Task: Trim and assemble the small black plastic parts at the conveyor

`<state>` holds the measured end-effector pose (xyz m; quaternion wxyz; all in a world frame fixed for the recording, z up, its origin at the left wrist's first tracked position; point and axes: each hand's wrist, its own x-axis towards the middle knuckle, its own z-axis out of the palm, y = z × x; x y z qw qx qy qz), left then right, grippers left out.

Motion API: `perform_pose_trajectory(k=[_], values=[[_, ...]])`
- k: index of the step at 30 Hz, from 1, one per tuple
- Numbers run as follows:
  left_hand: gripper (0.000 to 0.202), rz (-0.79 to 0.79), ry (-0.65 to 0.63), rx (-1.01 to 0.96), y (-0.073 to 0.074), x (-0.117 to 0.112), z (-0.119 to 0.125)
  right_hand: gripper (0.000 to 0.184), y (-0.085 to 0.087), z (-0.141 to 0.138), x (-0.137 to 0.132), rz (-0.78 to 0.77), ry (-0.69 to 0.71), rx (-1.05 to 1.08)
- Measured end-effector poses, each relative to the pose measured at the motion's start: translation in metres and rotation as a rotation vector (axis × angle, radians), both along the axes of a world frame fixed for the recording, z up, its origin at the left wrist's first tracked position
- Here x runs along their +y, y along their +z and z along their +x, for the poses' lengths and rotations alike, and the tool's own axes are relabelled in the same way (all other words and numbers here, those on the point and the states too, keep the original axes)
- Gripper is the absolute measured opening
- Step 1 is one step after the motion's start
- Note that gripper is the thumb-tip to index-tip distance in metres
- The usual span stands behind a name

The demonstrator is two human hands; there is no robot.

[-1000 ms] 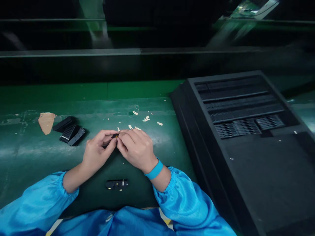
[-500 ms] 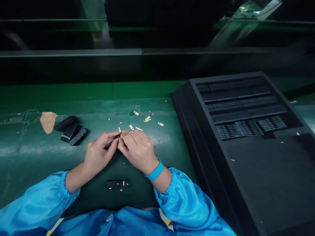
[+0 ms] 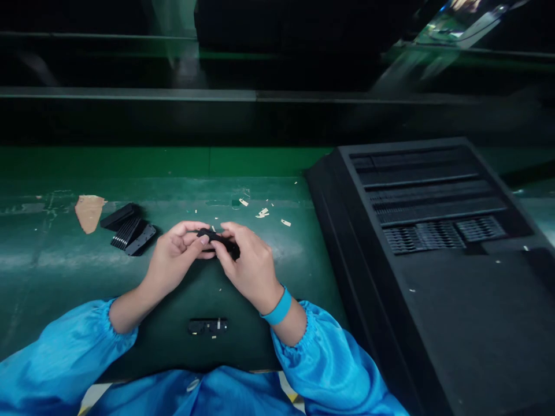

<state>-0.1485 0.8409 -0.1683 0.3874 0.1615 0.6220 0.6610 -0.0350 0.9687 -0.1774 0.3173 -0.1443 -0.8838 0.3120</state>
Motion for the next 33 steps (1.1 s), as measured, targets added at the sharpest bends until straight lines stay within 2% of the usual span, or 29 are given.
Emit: perform_pose_trajectory(k=[4, 10, 14, 17, 20, 23, 25, 30, 33], values=[[0.040, -0.015, 0.048, -0.012, 0.002, 0.001, -0.003, 0.016, 0.000, -0.001, -0.004, -0.088, -0.022, 0.038], [0.042, -0.086, 0.075, -0.040, 0.002, 0.001, -0.010, 0.024, -0.002, -0.002, -0.005, -0.397, -0.028, 0.010], [0.041, -0.032, 0.059, -0.082, 0.001, 0.000, -0.011, 0.021, -0.006, -0.005, -0.005, -0.541, -0.022, 0.045], [0.041, 0.021, 0.061, -0.142, 0.000, 0.000, -0.010, 0.014, -0.005, -0.005, -0.004, -0.487, -0.058, 0.079], [0.034, 0.016, 0.084, -0.170, -0.001, 0.000, -0.008, 0.009, -0.001, -0.004, -0.005, -0.254, -0.036, 0.107], [0.031, 0.009, 0.082, -0.131, -0.001, -0.001, -0.005, 0.023, 0.001, -0.002, -0.005, -0.047, 0.045, 0.137], [0.030, 0.011, 0.068, -0.073, 0.000, -0.002, -0.004, 0.025, 0.001, -0.002, -0.006, -0.060, 0.051, 0.133], [0.025, 0.004, 0.078, 0.127, 0.001, -0.004, -0.004, 0.018, 0.000, -0.007, -0.004, -0.332, 0.042, 0.083], [0.026, 0.004, 0.101, 0.161, -0.001, -0.003, -0.006, 0.020, 0.000, -0.009, -0.001, -0.359, 0.098, 0.071]])
